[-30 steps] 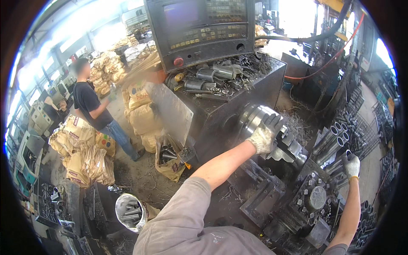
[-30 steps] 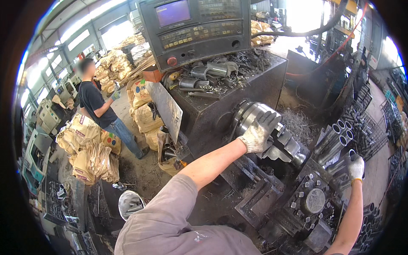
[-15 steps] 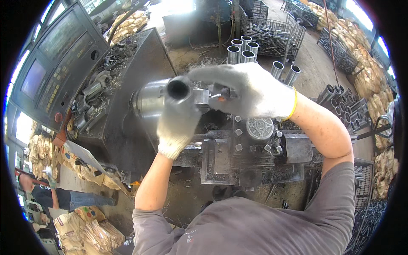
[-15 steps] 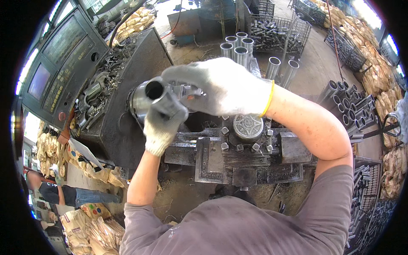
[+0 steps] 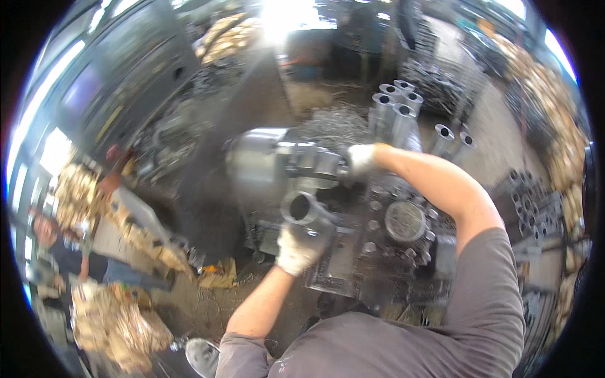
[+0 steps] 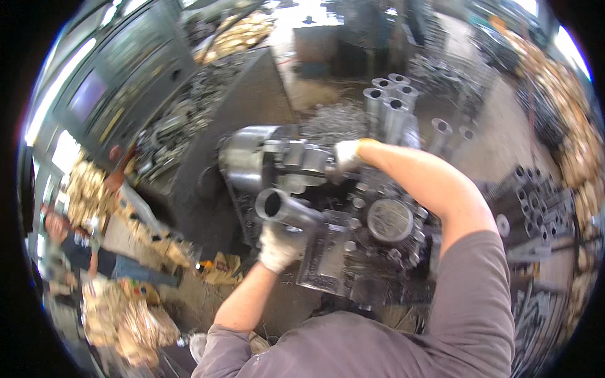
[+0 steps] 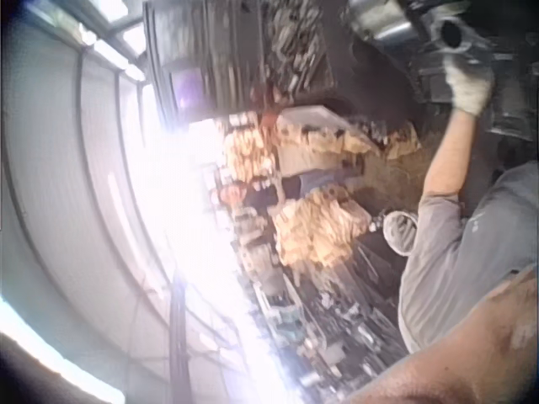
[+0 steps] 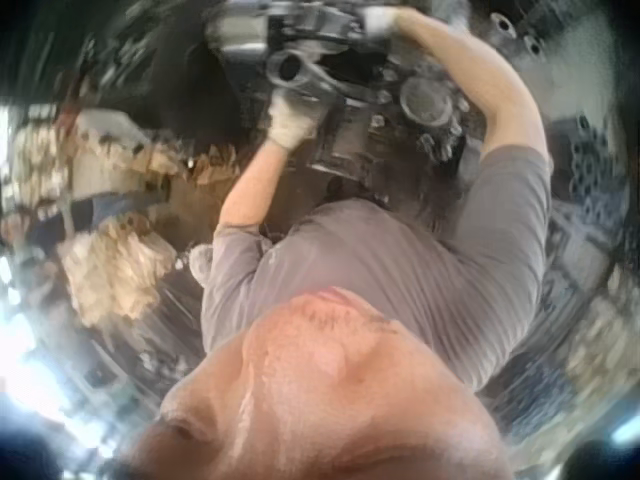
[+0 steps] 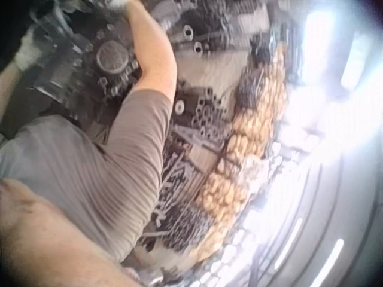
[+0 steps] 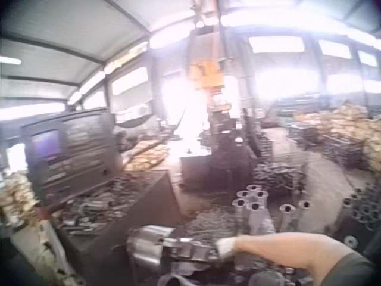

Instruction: The person operates a metal turning machine, repeatedly loading cylindrical metal tubes into the chuck, starting the machine, and removing the processed parts. The person places the finished parts into a nearby container.

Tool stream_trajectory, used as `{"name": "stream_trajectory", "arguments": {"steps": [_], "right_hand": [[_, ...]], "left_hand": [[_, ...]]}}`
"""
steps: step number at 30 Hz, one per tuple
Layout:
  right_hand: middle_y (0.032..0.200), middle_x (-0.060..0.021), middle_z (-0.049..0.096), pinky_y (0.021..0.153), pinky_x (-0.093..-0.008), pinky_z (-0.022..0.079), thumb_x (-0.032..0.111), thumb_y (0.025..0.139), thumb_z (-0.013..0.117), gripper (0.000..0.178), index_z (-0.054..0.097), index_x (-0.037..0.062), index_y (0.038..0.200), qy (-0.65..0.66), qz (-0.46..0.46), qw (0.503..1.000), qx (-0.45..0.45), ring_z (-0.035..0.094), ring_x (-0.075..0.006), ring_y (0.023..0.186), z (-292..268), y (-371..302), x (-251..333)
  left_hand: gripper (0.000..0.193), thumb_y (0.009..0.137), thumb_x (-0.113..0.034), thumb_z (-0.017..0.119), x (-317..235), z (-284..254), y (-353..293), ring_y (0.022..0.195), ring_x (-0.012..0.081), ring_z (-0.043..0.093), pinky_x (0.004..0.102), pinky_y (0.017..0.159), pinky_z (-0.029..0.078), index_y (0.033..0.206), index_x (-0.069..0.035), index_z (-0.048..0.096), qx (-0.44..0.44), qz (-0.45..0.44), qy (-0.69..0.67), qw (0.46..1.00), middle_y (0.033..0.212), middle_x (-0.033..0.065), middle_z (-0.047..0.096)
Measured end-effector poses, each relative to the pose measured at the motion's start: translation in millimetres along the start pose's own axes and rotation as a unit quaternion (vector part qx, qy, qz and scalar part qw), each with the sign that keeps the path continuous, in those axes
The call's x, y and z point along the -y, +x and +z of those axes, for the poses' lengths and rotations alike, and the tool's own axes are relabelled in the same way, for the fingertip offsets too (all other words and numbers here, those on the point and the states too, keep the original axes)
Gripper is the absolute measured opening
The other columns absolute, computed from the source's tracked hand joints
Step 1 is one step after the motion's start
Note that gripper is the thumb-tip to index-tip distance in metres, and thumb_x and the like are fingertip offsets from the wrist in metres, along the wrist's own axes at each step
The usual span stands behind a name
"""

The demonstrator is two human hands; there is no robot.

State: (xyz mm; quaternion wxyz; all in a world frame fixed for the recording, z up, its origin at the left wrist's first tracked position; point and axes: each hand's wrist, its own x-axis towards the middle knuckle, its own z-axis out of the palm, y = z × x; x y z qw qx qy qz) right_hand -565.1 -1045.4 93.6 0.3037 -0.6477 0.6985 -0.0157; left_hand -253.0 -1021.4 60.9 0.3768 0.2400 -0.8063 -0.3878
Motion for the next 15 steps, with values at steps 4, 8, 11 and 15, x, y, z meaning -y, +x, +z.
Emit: {"name": "stream_trajectory", "arguments": {"steps": [4,8,11,15], "right_hand": [[0.087,-0.0012,0.069,0.079,-0.0397,0.058,0.018,0.091,0.08,0.023,0.072,0.0107,0.111,0.091,-0.054,0.993,0.044,0.065,-0.0149,0.087,-3,-13,-14],[0.1,-0.0062,0.076,0.075,-0.0347,0.06,0.014,0.076,0.094,0.062,0.069,0.0058,0.132,0.131,0.042,0.984,0.114,0.068,-0.0168,0.086,-7,-8,-33],[0.101,-0.0062,0.076,0.075,-0.0366,0.06,0.021,0.072,0.097,0.062,0.072,0.0023,0.126,0.13,0.06,0.988,0.053,0.069,-0.0184,0.084,9,-17,12],[0.111,-0.0175,0.081,0.08,-0.0425,0.062,0.036,0.075,0.093,0.069,0.072,0.0017,0.131,-0.101,0.056,0.992,0.045,0.077,-0.0264,0.09,3,-37,-59]], "left_hand": [[0.063,0.086,-0.025,0.089,0,34,-51,0.117,0.0322,0.075,0.043,0.1,0.061,0.141,-0.006,0.063,0.084,-0.11,-0.04,0.99,0.127,0.0215,0.073],[0.064,0.09,-0.025,0.084,28,68,-100,0.12,0.0442,0.07,0.0518,0.102,0.058,0.147,-0.01,0.058,0.093,-0.111,0.004,0.99,0.13,0.0243,0.072],[0.069,0.09,-0.021,0.081,27,67,-102,0.12,0.048,0.069,0.0549,0.1,0.057,0.152,-0.013,0.053,0.149,-0.188,-0.044,0.97,0.131,0.025,0.072],[0.08,0.084,-0.013,0.08,32,78,-95,0.127,0.0469,0.066,0.0544,0.107,0.055,0.156,-0.012,0.046,0.184,-0.174,-0.047,0.966,0.135,0.0255,0.069]]}}
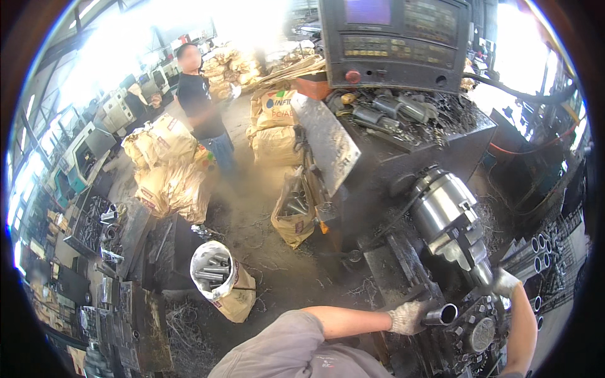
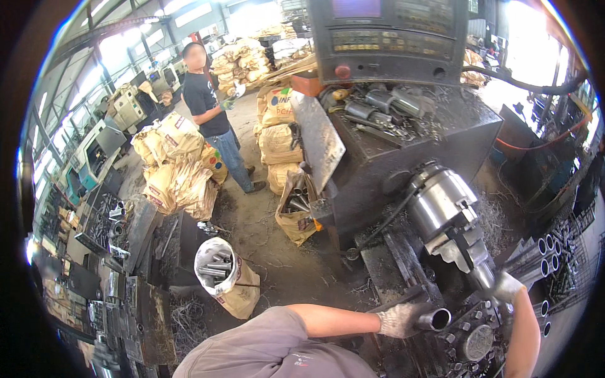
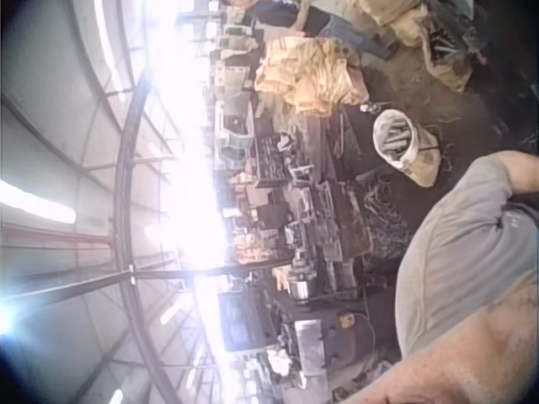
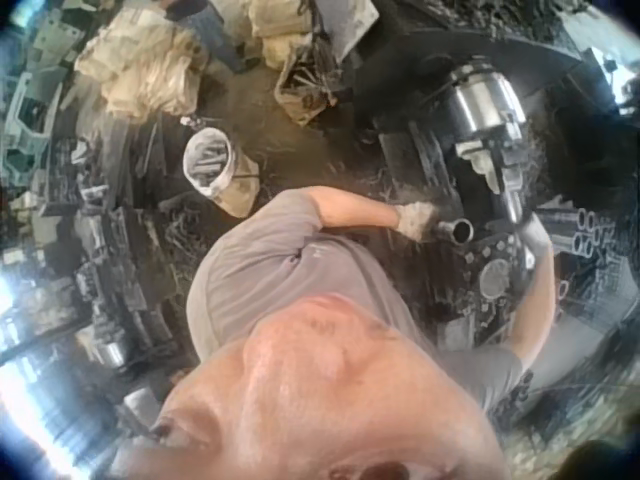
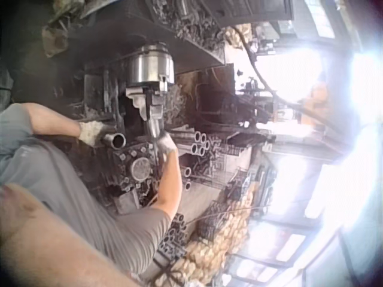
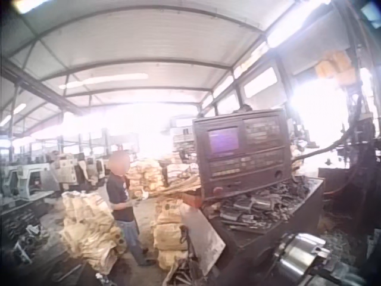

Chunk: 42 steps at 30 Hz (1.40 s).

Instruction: The person operates a metal turning machine, repeatedly loading cylindrical metal tubes into the chuck, starting the machine, and removing the processed parts. The person places the finished parts into a nearby container.

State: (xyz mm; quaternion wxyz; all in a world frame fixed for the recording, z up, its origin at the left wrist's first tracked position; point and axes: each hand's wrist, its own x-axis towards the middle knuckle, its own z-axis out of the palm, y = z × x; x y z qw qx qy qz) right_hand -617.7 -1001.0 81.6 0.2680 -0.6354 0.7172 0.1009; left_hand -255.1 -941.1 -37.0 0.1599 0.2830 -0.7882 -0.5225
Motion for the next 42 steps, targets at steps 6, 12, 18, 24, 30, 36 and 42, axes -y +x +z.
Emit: {"name": "stream_trajectory", "arguments": {"steps": [6,12,18,24,30,36,42], "right_hand": [[0.086,-0.0216,0.074,0.079,-0.0505,0.06,0.024,0.068,0.09,0.051,0.072,-0.0007,0.109,-0.248,0.083,0.921,-0.289,0.076,-0.04,0.087,-9,-106,-19],[0.099,-0.0281,0.075,0.078,-0.0508,0.061,0.002,0.071,0.077,0.06,0.064,-0.0036,0.129,-0.143,0.067,0.817,-0.554,0.076,-0.0468,0.088,19,-217,128],[0.121,-0.0277,0.075,0.095,-0.0431,0.063,0.0,0.077,0.073,0.078,0.052,-0.0092,0.152,0.023,-0.031,0.851,-0.523,0.079,-0.0391,0.106,105,-236,329],[0.115,-0.0246,0.076,0.086,-0.0483,0.063,0.027,0.068,0.095,0.087,0.06,-0.0029,0.141,0.163,0.108,0.894,-0.404,0.078,-0.0423,0.093,216,-176,347],[0.087,-0.0233,0.08,0.069,-0.0433,0.063,0.045,0.072,0.095,0.06,0.077,-0.0073,0.097,0.322,0.263,0.901,-0.125,0.081,-0.027,0.075,269,-138,301],[0.075,-0.0109,0.074,0.044,-0.0345,0.049,0.015,0.081,0.09,0.029,0.076,-0.0022,0.099,0.558,0.225,0.787,-0.136,0.069,-0.019,0.055,343,-115,250],[0.095,-0.0099,0.076,0.064,-0.0362,0.056,0.016,0.085,0.087,0.038,0.074,-0.0012,0.116,0.566,0.098,0.8,-0.174,0.071,-0.0189,0.076,348,-162,233]], "left_hand": [[0.079,0.088,-0.017,0.083,3,-47,-31,0.139,0.0448,0.057,0.0531,0.114,0.053,0.157,-0.008,0.046,-0.063,0.177,0.016,0.982,0.153,0.0235,0.053],[0.087,0.094,-0.022,0.084,-16,-83,-65,0.144,0.0367,0.056,0.0462,0.12,0.049,0.164,-0.005,0.035,0.022,0.217,-0.14,0.966,0.158,0.0199,0.05],[0.082,0.091,-0.025,0.09,-57,-74,-102,0.136,0.0259,0.061,0.0439,0.112,0.054,0.155,0.0,0.045,0.035,0.129,-0.41,0.902,0.147,0.0142,0.061],[0.054,0.092,-0.038,0.088,-14,-106,-111,0.104,0.0169,0.073,0.0366,0.095,0.061,0.128,-0.002,0.07,0.041,-0.176,-0.445,0.877,0.115,0.0125,0.078],[0.077,0.084,-0.049,0.091,27,-76,-98,0.11,0.0209,0.073,0.0387,0.098,0.059,0.138,0.0,0.066,0.019,-0.225,-0.355,0.907,0.123,0.0143,0.077],[0.05,0.091,-0.037,0.083,35,-72,-100,0.098,0.0201,0.074,0.0378,0.09,0.06,0.127,-0.003,0.074,0.039,-0.27,-0.478,0.835,0.112,0.0112,0.079],[0.038,0.104,-0.044,0.068,45,-67,-109,0.091,0.0194,0.073,0.0396,0.086,0.061,0.123,-0.013,0.075,0.052,-0.317,-0.659,0.68,0.109,0.0045,0.078]]}}
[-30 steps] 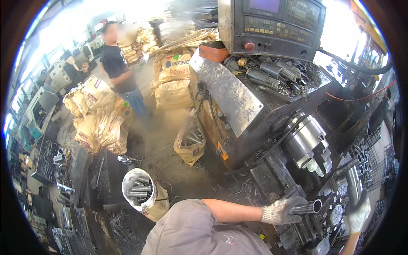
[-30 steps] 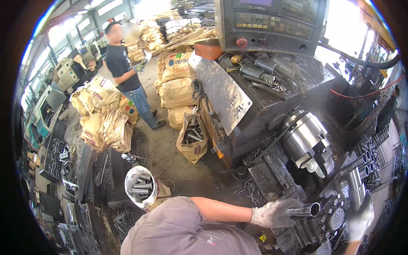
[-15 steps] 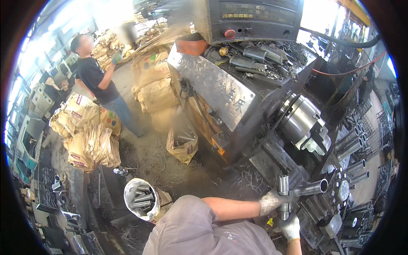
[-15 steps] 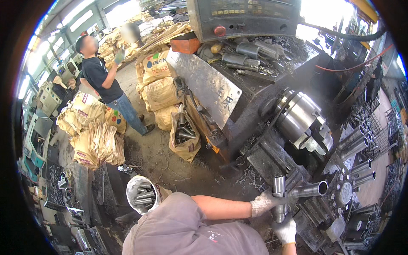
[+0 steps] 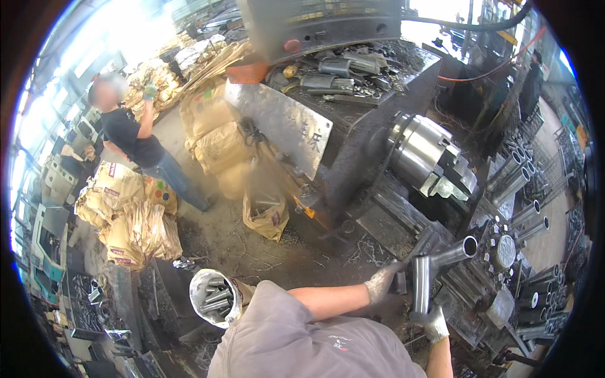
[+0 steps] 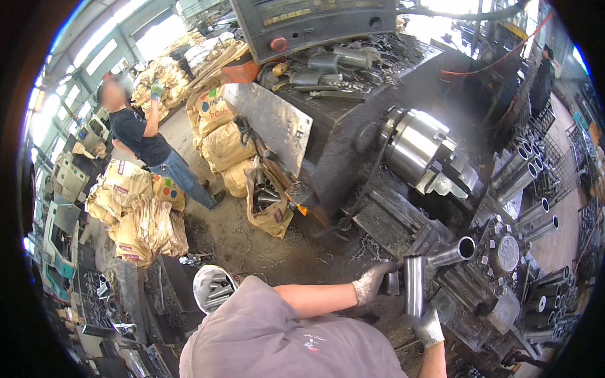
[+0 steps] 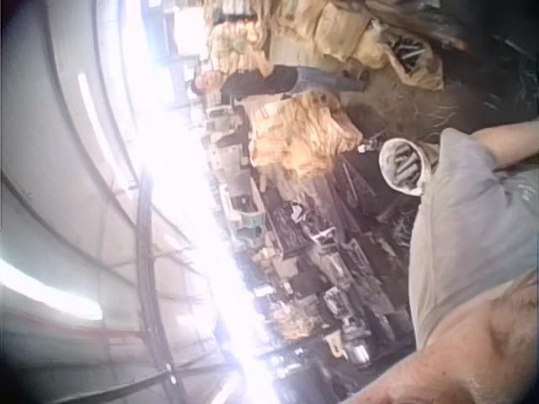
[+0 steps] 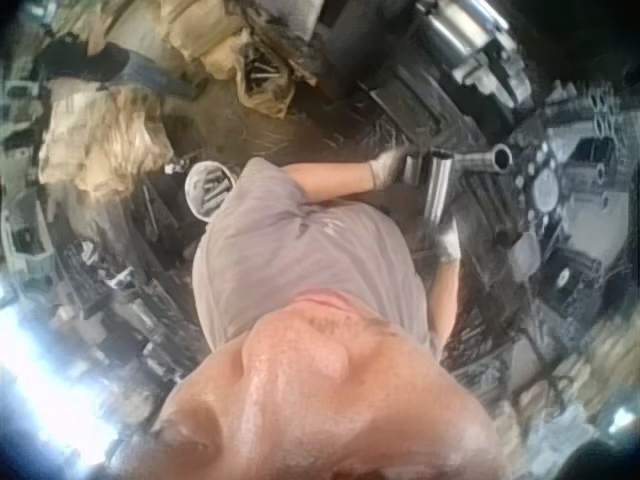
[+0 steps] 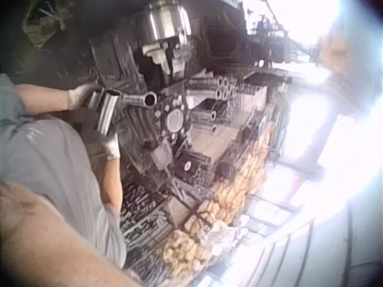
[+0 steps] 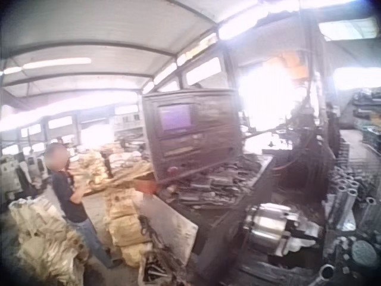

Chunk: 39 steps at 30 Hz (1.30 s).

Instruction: The person operates a metal turning machine, repeatedly loading cylindrical metal tubes into the chuck, starting the machine, and removing the processed parts. The person places the finished parts into a nearby container.

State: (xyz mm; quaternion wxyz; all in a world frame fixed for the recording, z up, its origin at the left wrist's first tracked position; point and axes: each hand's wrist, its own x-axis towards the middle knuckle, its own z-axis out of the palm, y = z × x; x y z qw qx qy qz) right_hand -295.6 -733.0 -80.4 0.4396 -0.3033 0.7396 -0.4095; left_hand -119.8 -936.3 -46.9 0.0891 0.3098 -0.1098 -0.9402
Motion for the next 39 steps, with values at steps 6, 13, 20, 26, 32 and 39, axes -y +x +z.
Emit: {"name": "stream_trajectory", "arguments": {"steps": [6,13,20,26,32,39], "right_hand": [[0.116,-0.0192,0.079,0.095,-0.0399,0.059,0.024,0.085,0.09,0.057,0.07,0.0035,0.134,-0.108,-0.105,0.988,0.035,0.076,-0.0294,0.102,24,-28,111],[0.109,-0.0156,0.081,0.089,-0.0394,0.063,0.021,0.079,0.091,0.054,0.071,0.0054,0.128,-0.062,-0.05,0.963,-0.258,0.08,-0.0255,0.1,-67,-55,109],[0.106,-0.018,0.08,0.086,-0.0441,0.064,0.041,0.08,0.092,0.059,0.07,0.0072,0.123,-0.137,-0.004,0.934,-0.329,0.08,-0.0326,0.096,-50,-31,59],[0.089,-0.0173,0.077,0.072,-0.0519,0.062,0.031,0.09,0.074,0.031,0.075,0.0117,0.114,-0.375,-0.059,0.911,-0.159,0.077,-0.0376,0.082,-39,-89,82],[0.08,-0.0185,0.068,0.062,-0.0536,0.056,0.02,0.083,0.071,0.027,0.07,0.0025,0.104,-0.342,-0.206,0.899,-0.179,0.071,-0.0385,0.074,48,-1,90],[0.082,-0.0168,0.074,0.061,-0.0528,0.06,0.011,0.088,0.064,0.019,0.071,0.0051,0.105,-0.511,-0.209,0.815,-0.173,0.077,-0.0362,0.073,57,64,85]], "left_hand": [[0.039,0.106,-0.043,0.069,24,-148,81,0.108,0.0179,0.07,0.0357,0.097,0.057,0.132,-0.015,0.071,-0.038,0.146,0.107,0.983,0.12,0.0018,0.075],[0.067,0.089,-0.036,0.092,-32,19,-3,0.101,0.0186,0.071,0.0339,0.092,0.057,0.141,-0.009,0.06,-0.064,0.348,0.566,0.744,0.117,0.0059,0.075],[0.085,0.073,-0.033,0.099,-33,129,46,0.11,0.036,0.077,0.0454,0.094,0.06,0.144,-0.009,0.06,-0.09,0.426,0.714,0.548,0.123,0.018,0.077],[0.063,0.087,-0.03,0.092,-58,113,78,0.103,0.0288,0.079,0.0402,0.088,0.062,0.137,-0.005,0.063,0.004,0.507,0.634,0.584,0.115,0.0187,0.079],[0.055,0.107,-0.048,0.069,-110,68,41,0.118,0.0243,0.07,0.0418,0.105,0.055,0.144,-0.008,0.061,0.092,0.359,0.295,0.881,0.129,0.0085,0.072],[0.077,0.104,-0.076,0.052,-120,4,9,0.1,0.0334,0.076,0.0476,0.087,0.065,0.131,-0.006,0.068,0.066,0.23,0.138,0.961,0.114,0.0142,0.077]]}}
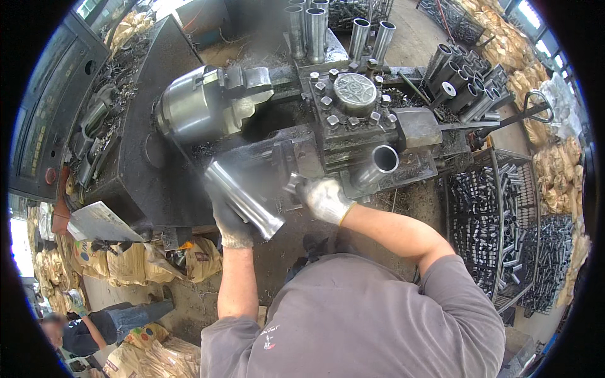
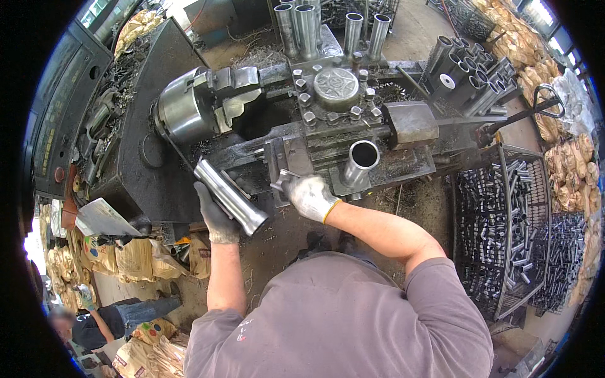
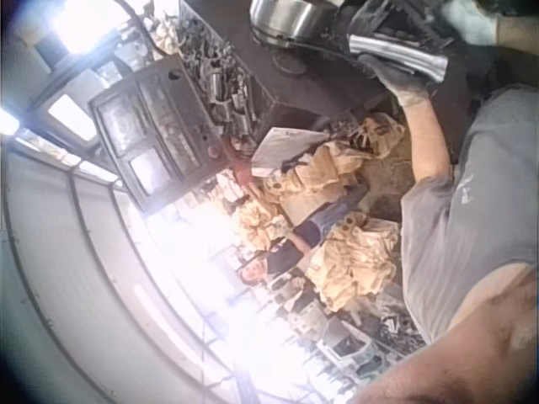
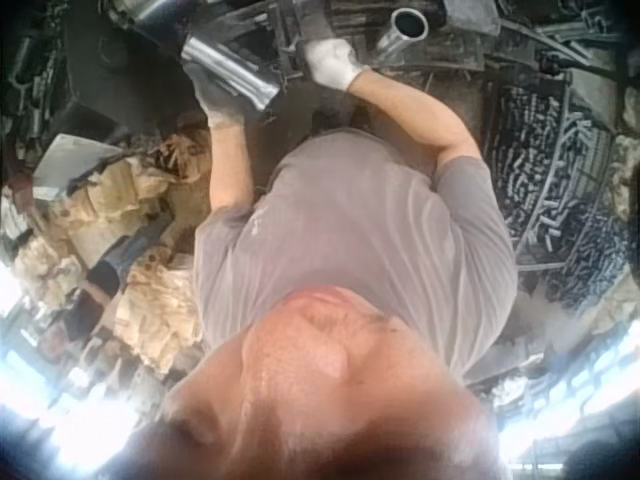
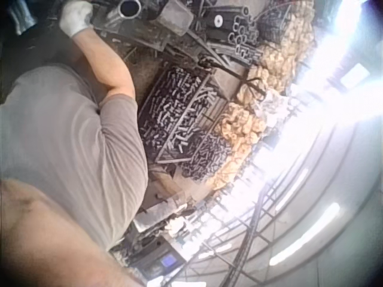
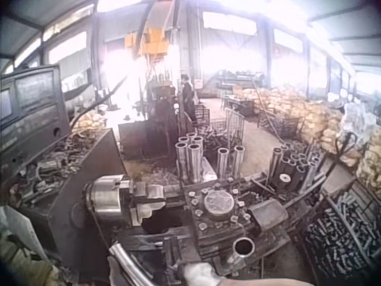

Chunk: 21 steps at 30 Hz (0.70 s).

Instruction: The person operates a metal turning machine, repeatedly loading cylindrical metal tubes into the chuck, starting the machine, and removing the processed parts. The person places the finished parts into a nearby container.

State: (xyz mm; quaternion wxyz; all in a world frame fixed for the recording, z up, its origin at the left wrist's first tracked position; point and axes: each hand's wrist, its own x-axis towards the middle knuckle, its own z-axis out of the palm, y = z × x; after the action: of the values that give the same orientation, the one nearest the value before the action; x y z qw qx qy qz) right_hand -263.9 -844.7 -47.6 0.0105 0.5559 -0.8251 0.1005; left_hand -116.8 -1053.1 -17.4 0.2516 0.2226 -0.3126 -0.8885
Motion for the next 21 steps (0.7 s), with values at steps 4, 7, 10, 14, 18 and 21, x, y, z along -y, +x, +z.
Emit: {"name": "stream_trajectory", "arguments": {"steps": [4,7,10,14,18,21], "right_hand": [[0.085,-0.0185,0.076,0.073,-0.0434,0.059,0.032,0.091,0.077,0.031,0.077,0.0012,0.098,0.413,0.149,0.898,0.019,0.076,-0.0352,0.077,-79,17,5],[0.089,-0.0165,0.079,0.078,-0.0414,0.06,0.042,0.091,0.081,0.052,0.076,-0.0032,0.115,0.488,0.176,0.851,0.084,0.077,-0.0272,0.081,-89,20,-1],[0.087,-0.0161,0.077,0.076,-0.0433,0.062,0.045,0.081,0.091,0.07,0.067,-0.0042,0.125,0.476,0.229,0.842,0.112,0.075,-0.0299,0.076,-63,21,26],[0.099,-0.0145,0.075,0.085,-0.0423,0.06,0.033,0.079,0.093,0.066,0.064,0.0011,0.128,0.533,0.309,0.787,0.031,0.073,-0.0273,0.09,-111,7,30],[0.118,-0.0235,0.076,0.091,-0.0462,0.062,0.027,0.076,0.091,0.073,0.061,0.0028,0.138,0.469,0.116,0.872,0.08,0.077,-0.0404,0.107,-220,11,22],[0.118,-0.022,0.076,0.093,-0.0489,0.063,0.019,0.074,0.087,0.075,0.059,0.0035,0.142,0.353,-0.072,0.93,-0.068,0.077,-0.0426,0.106,-269,53,-8]], "left_hand": [[0.076,0.105,-0.076,0.051,11,-15,-7,0.098,0.0329,0.075,0.0476,0.086,0.064,0.128,-0.005,0.068,0.012,-0.021,-0.016,1.0,0.113,0.0142,0.077],[0.079,0.106,-0.074,0.051,26,18,-11,0.118,0.0319,0.07,0.047,0.103,0.057,0.142,-0.004,0.061,-0.044,-0.026,-0.024,0.998,0.129,0.0147,0.072],[0.081,0.11,-0.068,0.049,50,50,-19,0.14,0.0314,0.057,0.0472,0.124,0.039,0.157,-0.002,0.049,0.016,0.039,0.098,0.994,0.151,0.0141,0.061],[0.081,0.111,-0.065,0.047,29,84,-8,0.144,0.036,0.055,0.0519,0.124,0.042,0.164,-0.004,0.04,0.168,-0.092,-0.039,0.981,0.161,0.0162,0.052],[0.062,0.109,-0.05,0.057,63,54,59,0.126,0.0294,0.064,0.0463,0.116,0.049,0.151,-0.004,0.055,0.136,-0.101,0.04,0.985,0.138,0.0139,0.065],[0.049,0.107,-0.035,0.064,93,37,118,0.117,0.0262,0.066,0.0426,0.109,0.053,0.143,-0.002,0.061,0.036,-0.028,0.165,0.985,0.128,0.0117,0.069]]}}
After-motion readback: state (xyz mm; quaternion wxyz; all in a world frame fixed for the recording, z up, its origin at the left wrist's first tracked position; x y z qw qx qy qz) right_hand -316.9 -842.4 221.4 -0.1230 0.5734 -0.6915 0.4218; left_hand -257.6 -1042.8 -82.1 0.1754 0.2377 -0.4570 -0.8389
